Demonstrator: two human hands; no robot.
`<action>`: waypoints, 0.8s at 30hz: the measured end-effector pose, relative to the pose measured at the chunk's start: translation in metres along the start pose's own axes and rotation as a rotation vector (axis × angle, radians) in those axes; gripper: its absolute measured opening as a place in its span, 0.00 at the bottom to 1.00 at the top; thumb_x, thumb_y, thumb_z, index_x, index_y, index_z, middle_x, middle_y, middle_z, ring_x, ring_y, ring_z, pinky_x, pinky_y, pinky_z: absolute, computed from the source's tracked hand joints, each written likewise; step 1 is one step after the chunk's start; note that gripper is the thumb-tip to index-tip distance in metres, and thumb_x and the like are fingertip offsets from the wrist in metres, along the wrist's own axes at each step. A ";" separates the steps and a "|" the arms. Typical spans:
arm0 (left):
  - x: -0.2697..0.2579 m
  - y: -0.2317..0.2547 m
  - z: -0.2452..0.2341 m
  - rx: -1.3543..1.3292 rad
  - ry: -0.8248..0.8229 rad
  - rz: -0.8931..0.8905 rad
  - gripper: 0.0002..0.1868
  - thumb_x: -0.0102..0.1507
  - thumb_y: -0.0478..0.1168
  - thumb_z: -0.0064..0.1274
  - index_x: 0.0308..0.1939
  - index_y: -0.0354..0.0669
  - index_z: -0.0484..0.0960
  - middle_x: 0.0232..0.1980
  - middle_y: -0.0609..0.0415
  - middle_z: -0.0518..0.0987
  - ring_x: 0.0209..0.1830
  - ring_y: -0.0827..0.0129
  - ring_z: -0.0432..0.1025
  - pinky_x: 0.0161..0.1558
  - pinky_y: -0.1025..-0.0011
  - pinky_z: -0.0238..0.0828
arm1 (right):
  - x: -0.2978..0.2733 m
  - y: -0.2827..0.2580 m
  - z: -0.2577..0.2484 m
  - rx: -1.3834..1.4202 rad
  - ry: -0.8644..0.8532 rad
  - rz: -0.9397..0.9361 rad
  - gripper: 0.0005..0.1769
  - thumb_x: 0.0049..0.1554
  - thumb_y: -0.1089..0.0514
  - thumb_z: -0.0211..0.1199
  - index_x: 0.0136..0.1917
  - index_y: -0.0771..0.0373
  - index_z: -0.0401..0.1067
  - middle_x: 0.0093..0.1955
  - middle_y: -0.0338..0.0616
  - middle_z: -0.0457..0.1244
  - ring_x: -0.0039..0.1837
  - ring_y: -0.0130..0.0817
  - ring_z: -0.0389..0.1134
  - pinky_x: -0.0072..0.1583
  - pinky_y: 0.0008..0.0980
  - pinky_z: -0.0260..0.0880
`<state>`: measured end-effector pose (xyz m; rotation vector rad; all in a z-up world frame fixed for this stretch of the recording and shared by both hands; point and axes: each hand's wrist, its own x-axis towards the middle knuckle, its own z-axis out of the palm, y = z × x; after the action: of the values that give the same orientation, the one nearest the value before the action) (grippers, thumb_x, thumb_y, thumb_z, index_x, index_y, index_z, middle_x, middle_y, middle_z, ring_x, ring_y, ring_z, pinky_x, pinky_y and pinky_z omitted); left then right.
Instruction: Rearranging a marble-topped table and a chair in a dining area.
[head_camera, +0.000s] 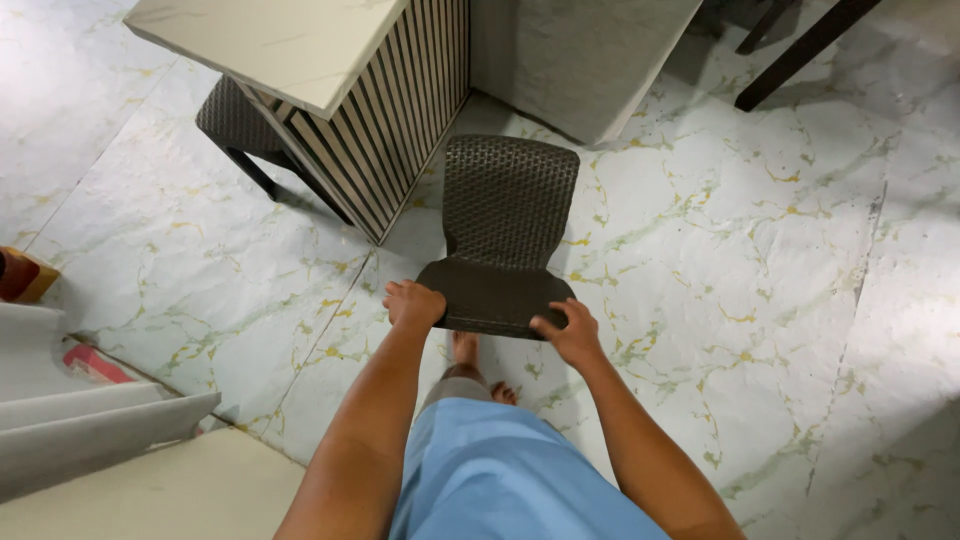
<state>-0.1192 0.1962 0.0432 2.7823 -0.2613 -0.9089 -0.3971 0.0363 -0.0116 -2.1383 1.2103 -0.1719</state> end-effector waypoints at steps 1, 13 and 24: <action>-0.004 -0.001 -0.001 0.004 -0.006 -0.005 0.33 0.62 0.46 0.53 0.67 0.31 0.66 0.70 0.41 0.60 0.70 0.44 0.60 0.59 0.54 0.75 | -0.004 -0.014 -0.009 0.000 -0.007 0.005 0.42 0.45 0.29 0.74 0.65 0.54 0.76 0.76 0.56 0.57 0.78 0.50 0.56 0.76 0.45 0.56; 0.007 0.013 -0.011 -0.053 -0.166 -0.054 0.35 0.60 0.59 0.50 0.57 0.31 0.82 0.63 0.34 0.77 0.65 0.46 0.72 0.64 0.57 0.69 | 0.048 -0.065 -0.051 0.286 -0.028 0.852 0.32 0.49 0.46 0.69 0.56 0.77 0.74 0.55 0.62 0.70 0.54 0.55 0.75 0.52 0.53 0.79; 0.037 0.064 -0.041 -0.084 -0.153 -0.069 0.38 0.58 0.63 0.53 0.57 0.34 0.82 0.63 0.36 0.78 0.65 0.46 0.72 0.64 0.57 0.69 | 0.114 -0.078 -0.069 0.029 -0.011 0.750 0.35 0.46 0.41 0.74 0.54 0.73 0.76 0.56 0.65 0.69 0.58 0.57 0.72 0.59 0.47 0.72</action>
<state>-0.0720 0.1314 0.0706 2.6637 -0.1477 -1.1245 -0.3060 -0.0613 0.0666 -1.5236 1.8881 0.1512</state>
